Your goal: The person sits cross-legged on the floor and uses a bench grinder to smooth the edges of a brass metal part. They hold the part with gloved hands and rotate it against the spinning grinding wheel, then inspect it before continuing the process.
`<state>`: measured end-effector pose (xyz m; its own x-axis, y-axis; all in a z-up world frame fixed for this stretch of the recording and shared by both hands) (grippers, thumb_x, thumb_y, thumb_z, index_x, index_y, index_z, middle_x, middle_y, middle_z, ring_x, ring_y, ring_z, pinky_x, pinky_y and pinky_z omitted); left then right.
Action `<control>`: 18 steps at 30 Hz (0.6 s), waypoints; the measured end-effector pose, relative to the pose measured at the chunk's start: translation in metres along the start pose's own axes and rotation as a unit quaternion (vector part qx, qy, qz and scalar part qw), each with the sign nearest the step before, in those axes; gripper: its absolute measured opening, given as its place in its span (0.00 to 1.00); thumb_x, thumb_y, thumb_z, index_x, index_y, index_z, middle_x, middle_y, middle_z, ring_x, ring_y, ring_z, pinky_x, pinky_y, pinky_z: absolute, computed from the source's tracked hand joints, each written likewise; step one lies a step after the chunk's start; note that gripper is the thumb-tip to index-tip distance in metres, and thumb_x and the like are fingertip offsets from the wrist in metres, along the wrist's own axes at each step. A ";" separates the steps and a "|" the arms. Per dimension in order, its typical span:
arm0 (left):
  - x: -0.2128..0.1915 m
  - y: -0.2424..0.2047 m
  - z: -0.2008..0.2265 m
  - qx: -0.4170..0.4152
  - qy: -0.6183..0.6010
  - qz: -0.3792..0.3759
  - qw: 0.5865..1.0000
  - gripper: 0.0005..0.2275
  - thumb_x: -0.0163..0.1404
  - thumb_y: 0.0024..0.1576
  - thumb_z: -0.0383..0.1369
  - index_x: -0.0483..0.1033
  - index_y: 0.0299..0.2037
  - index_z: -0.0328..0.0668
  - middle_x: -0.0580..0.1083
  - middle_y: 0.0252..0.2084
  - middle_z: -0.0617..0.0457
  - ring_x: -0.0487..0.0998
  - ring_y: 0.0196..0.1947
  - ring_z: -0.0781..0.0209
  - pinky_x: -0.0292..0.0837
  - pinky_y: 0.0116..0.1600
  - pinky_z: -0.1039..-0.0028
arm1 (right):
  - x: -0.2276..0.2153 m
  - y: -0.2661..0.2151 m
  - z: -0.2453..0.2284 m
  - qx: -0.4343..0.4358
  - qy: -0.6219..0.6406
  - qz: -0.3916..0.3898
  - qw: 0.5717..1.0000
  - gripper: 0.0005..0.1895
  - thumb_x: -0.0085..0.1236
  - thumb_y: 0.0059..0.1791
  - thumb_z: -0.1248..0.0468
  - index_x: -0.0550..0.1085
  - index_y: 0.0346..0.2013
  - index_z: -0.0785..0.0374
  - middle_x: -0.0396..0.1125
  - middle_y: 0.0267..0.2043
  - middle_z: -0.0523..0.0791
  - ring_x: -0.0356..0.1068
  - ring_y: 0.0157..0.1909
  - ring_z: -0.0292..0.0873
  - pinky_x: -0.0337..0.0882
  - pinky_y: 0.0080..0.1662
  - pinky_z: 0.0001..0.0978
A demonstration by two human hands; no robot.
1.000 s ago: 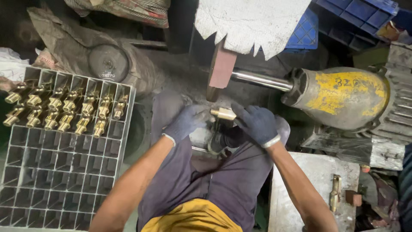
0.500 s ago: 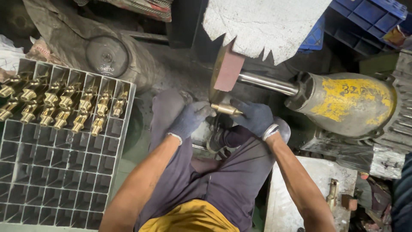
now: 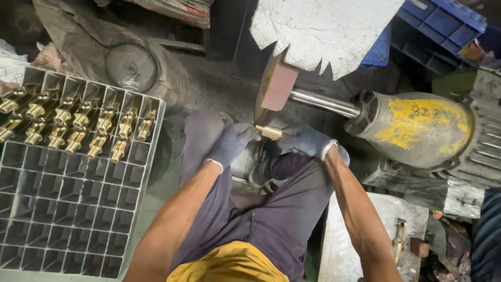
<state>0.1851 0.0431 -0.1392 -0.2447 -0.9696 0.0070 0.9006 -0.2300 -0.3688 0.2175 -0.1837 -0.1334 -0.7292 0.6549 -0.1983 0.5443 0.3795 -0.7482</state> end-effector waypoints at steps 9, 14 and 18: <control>0.007 -0.022 -0.014 0.031 -0.156 -0.109 0.981 0.11 0.46 0.64 0.28 0.76 0.52 0.31 0.79 0.43 0.55 0.76 0.40 0.71 0.72 0.44 0.80 | 0.032 -0.080 -0.038 -0.133 -0.159 0.119 0.971 0.19 0.62 0.50 0.55 0.78 0.50 0.64 0.71 0.33 0.48 0.68 0.33 0.44 0.64 0.34 0.33; 0.019 -0.092 0.039 0.100 -0.200 -0.188 0.956 0.16 0.46 0.64 0.27 0.72 0.61 0.30 0.76 0.56 0.52 0.76 0.55 0.69 0.73 0.59 0.79 | 0.091 -0.209 -0.086 -0.237 -0.250 0.392 0.853 0.26 0.64 0.44 0.64 0.74 0.57 0.61 0.74 0.42 0.51 0.76 0.39 0.52 0.74 0.40 0.40; 0.030 -0.109 0.065 0.102 -0.166 -0.235 0.952 0.15 0.48 0.65 0.27 0.74 0.61 0.28 0.77 0.56 0.49 0.76 0.52 0.68 0.74 0.57 0.77 | 0.106 -0.247 -0.090 -0.221 -0.279 0.446 0.821 0.30 0.64 0.41 0.67 0.74 0.58 0.61 0.74 0.40 0.51 0.75 0.38 0.54 0.73 0.39 0.41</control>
<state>0.1029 0.0336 -0.0379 -0.5410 -0.7211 0.4328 0.7792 -0.6234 -0.0648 0.0434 -0.1494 0.0876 0.0328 0.4462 -0.8943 0.9725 0.1923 0.1316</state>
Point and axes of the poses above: each hand's wrist, its own y-axis towards the middle knuckle, its own x-axis out of the palm, z = x × y, the point moved 6 cm from there along y, towards the middle knuckle
